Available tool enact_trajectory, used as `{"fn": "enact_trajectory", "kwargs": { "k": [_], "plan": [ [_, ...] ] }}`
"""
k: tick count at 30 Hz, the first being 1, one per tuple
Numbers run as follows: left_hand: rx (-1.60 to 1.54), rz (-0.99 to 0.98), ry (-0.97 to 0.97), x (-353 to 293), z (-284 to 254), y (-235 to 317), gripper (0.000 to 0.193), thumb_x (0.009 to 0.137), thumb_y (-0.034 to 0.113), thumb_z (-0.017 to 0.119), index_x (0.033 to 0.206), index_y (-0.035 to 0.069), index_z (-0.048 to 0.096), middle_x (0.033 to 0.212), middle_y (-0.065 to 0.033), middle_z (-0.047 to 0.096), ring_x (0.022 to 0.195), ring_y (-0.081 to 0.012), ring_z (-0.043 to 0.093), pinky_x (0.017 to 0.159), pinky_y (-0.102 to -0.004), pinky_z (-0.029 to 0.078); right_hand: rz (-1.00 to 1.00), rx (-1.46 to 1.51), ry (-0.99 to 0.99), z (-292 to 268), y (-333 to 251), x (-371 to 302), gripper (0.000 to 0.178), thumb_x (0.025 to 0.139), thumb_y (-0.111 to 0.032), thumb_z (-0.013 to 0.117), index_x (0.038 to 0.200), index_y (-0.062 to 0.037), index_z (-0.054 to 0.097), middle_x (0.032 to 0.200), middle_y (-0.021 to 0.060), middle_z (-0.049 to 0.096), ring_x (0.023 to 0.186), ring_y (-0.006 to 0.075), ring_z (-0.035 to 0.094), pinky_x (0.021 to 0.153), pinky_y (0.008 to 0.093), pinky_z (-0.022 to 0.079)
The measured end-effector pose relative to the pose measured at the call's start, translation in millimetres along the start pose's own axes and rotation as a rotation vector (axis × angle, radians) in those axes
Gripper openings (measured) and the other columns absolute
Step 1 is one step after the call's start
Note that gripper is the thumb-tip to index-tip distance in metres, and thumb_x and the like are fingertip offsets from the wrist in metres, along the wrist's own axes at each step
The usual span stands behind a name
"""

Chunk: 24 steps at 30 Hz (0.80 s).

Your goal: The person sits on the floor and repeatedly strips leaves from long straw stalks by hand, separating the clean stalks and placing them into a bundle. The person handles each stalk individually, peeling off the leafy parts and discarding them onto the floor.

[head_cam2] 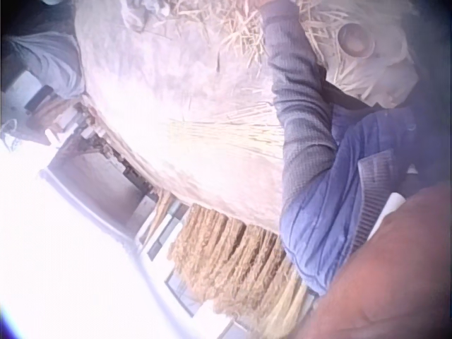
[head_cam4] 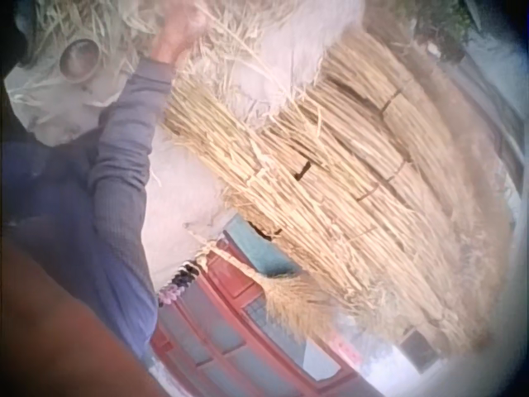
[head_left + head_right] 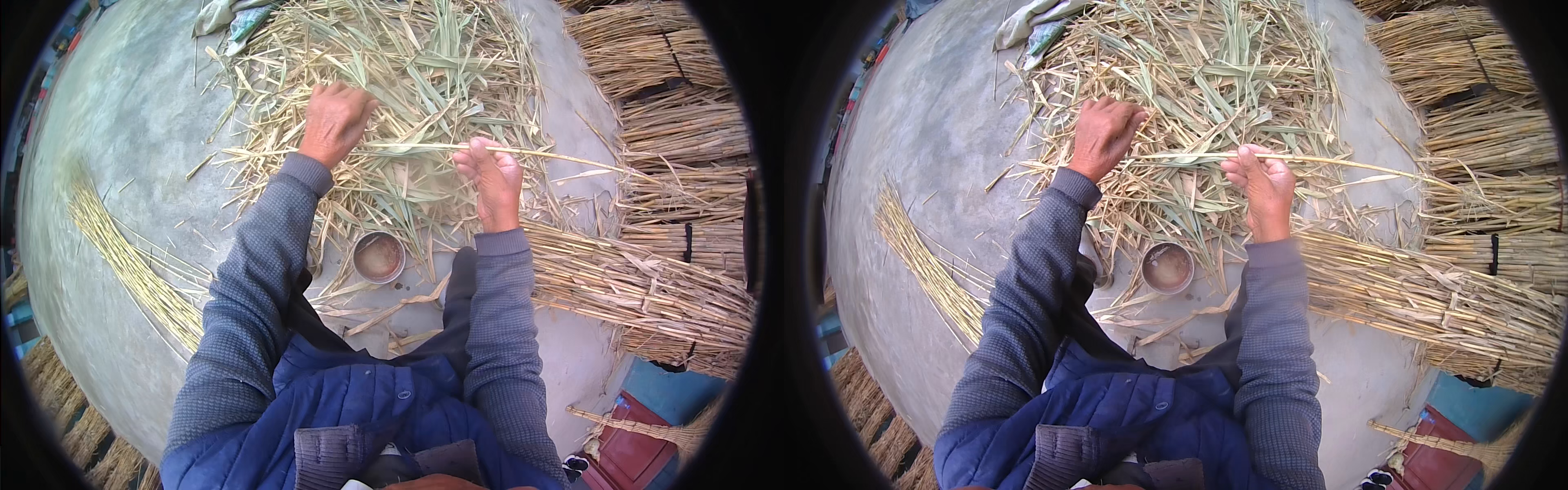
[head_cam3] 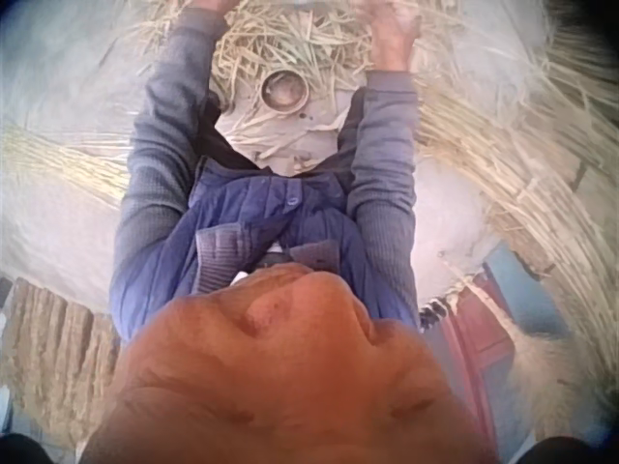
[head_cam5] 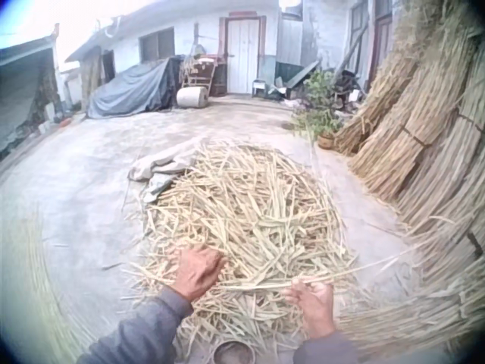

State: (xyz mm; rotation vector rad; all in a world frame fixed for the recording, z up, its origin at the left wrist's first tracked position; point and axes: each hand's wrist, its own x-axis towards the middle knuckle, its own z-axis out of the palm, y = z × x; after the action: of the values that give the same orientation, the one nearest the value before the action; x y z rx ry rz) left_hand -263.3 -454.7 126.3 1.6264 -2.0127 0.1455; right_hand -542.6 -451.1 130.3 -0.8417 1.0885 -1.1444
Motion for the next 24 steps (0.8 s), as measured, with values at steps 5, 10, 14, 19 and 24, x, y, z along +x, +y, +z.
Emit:
{"fn": "enact_trajectory", "kwargs": {
  "k": [5, 10, 14, 19, 24],
  "plan": [
    [-0.32, 0.231, -0.081, 0, 6, 46, 0.015, 0.084, 0.025, 0.074, 0.086, 0.011, 0.071, 0.073, -0.0034, 0.067, 0.075, -0.0204, 0.061, 0.073, -0.0351, 0.041, 0.046, 0.049, -0.064, 16, 11, 4, 0.033, 0.094, -0.018, 0.072, 0.116, 0.0019, 0.058, 0.095, 0.0113, 0.071, 0.081, 0.0173, 0.072, 0.07, 0.0255, 0.059],
    [-0.298, 0.035, -0.332, -3, -14, 1, 0.012, 0.082, 0.02, 0.077, 0.085, 0.009, 0.072, 0.074, -0.0072, 0.068, 0.07, -0.0242, 0.065, 0.068, -0.0363, 0.046, -0.009, 0.061, 0.077, -10, -8, 13, 0.034, 0.094, -0.018, 0.071, 0.118, 0.0028, 0.057, 0.094, 0.0127, 0.071, 0.086, 0.0204, 0.072, 0.072, 0.0282, 0.059],
    [-0.329, -0.169, -0.447, -8, -29, -35, 0.014, 0.082, 0.018, 0.076, 0.086, 0.006, 0.073, 0.075, -0.0101, 0.071, 0.069, -0.0246, 0.068, 0.063, -0.0361, 0.052, -0.055, 0.126, 0.166, -32, -20, 15, 0.032, 0.095, -0.012, 0.069, 0.116, 0.0073, 0.055, 0.094, 0.0166, 0.07, 0.08, 0.0214, 0.073, 0.066, 0.0261, 0.061],
    [-0.376, -0.26, -0.456, -15, -29, -53, 0.015, 0.08, 0.017, 0.076, 0.087, 0.004, 0.072, 0.073, -0.012, 0.068, 0.066, -0.0234, 0.065, 0.062, -0.0351, 0.049, -0.069, 0.13, 0.13, -37, -19, 15, 0.031, 0.096, -0.014, 0.069, 0.114, 0.0065, 0.055, 0.093, 0.015, 0.07, 0.08, 0.021, 0.072, 0.067, 0.0265, 0.06],
    [-0.29, -0.214, -0.437, -12, -24, -45, 0.013, 0.08, 0.019, 0.076, 0.085, 0.008, 0.071, 0.073, -0.007, 0.069, 0.069, -0.0252, 0.065, 0.075, -0.0389, 0.046, -0.07, 0.104, 0.127, -31, -20, 14, 0.033, 0.095, -0.018, 0.07, 0.113, 0.0051, 0.056, 0.095, 0.0135, 0.071, 0.081, 0.02, 0.071, 0.069, 0.028, 0.059]
  ]
}}
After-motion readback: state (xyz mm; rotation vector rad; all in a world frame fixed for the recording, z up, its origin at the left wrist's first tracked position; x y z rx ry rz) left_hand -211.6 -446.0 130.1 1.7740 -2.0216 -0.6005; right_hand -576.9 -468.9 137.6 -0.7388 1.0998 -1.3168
